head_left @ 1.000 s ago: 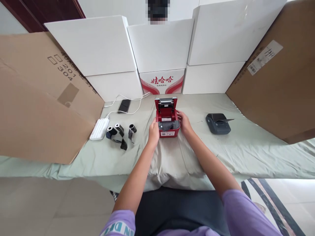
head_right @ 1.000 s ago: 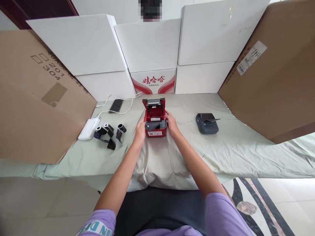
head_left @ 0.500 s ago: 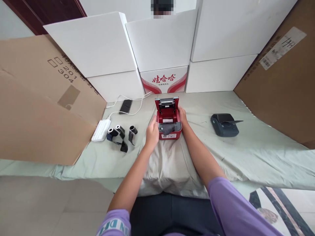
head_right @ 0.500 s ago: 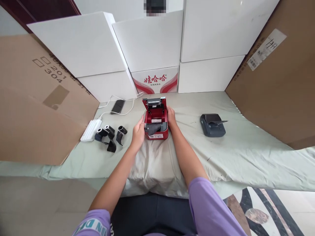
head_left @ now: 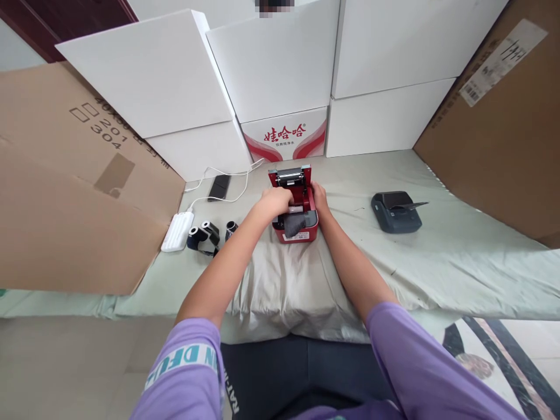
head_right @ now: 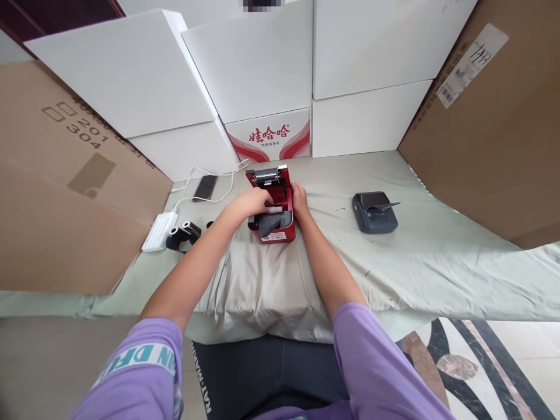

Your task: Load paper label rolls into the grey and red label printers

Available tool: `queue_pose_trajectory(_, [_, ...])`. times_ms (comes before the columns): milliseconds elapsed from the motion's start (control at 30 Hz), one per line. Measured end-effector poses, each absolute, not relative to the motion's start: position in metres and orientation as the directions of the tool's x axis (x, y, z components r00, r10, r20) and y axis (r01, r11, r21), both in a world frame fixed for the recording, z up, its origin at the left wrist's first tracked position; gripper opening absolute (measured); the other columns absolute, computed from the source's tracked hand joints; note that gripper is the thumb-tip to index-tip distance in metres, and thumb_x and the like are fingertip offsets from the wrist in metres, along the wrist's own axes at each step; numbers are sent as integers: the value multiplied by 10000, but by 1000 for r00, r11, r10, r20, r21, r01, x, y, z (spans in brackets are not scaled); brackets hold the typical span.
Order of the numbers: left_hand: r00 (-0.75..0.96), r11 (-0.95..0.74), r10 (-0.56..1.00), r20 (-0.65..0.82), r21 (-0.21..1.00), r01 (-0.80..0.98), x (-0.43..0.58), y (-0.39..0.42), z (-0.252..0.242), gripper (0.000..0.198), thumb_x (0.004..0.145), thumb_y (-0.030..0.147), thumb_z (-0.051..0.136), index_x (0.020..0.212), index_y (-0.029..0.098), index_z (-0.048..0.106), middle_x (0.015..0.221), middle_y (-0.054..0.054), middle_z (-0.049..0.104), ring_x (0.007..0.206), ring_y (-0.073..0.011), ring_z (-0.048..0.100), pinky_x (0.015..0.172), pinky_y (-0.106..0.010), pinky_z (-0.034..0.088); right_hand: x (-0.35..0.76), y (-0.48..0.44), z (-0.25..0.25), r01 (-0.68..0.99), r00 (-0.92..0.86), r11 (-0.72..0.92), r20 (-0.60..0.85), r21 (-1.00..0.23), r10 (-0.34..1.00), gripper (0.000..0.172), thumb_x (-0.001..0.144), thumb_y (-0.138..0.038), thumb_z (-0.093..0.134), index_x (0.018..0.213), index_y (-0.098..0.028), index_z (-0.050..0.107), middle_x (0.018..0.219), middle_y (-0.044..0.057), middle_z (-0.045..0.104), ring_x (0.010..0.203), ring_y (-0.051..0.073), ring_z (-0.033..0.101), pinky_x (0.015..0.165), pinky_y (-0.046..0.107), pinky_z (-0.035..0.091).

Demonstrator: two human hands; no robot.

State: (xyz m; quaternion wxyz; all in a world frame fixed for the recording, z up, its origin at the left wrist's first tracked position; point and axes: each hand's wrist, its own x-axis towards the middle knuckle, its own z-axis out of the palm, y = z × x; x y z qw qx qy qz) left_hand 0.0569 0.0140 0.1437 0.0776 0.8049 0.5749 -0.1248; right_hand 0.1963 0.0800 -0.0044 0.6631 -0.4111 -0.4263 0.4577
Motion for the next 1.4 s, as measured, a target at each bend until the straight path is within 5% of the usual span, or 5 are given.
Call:
queue_pose_trajectory(333, [283,-266,943,-175,115,957,40,9,129,370,925,262,711,1270,322,829,1276,-42,827,1178,-295,737,928,-347,529,193,81,0,-383,149,345,312,-857,938,437,814,-691,674,831,-258,614,895,18,671,974,234,615,962,375,537])
queue_pose_trajectory(833, [244,-230,954,-177,93,969,44,5,127,365,934,265,704,1270,337,827,1282,-47,826,1203,-289,734,982,-356,536,195,74,4,-486,26,236,257,-841,966,301,623,-378,766,855,-258,616,786,-34,645,798,185,559,749,305,482])
queue_pose_trajectory(1400, [250,-240,951,-182,74,968,43,3,126,359,948,356,705,1289,369,818,1295,-51,820,1193,-291,732,962,-351,528,200,70,7,-634,-71,140,237,-761,969,276,639,-344,740,879,-231,667,791,-23,669,756,171,578,732,293,492])
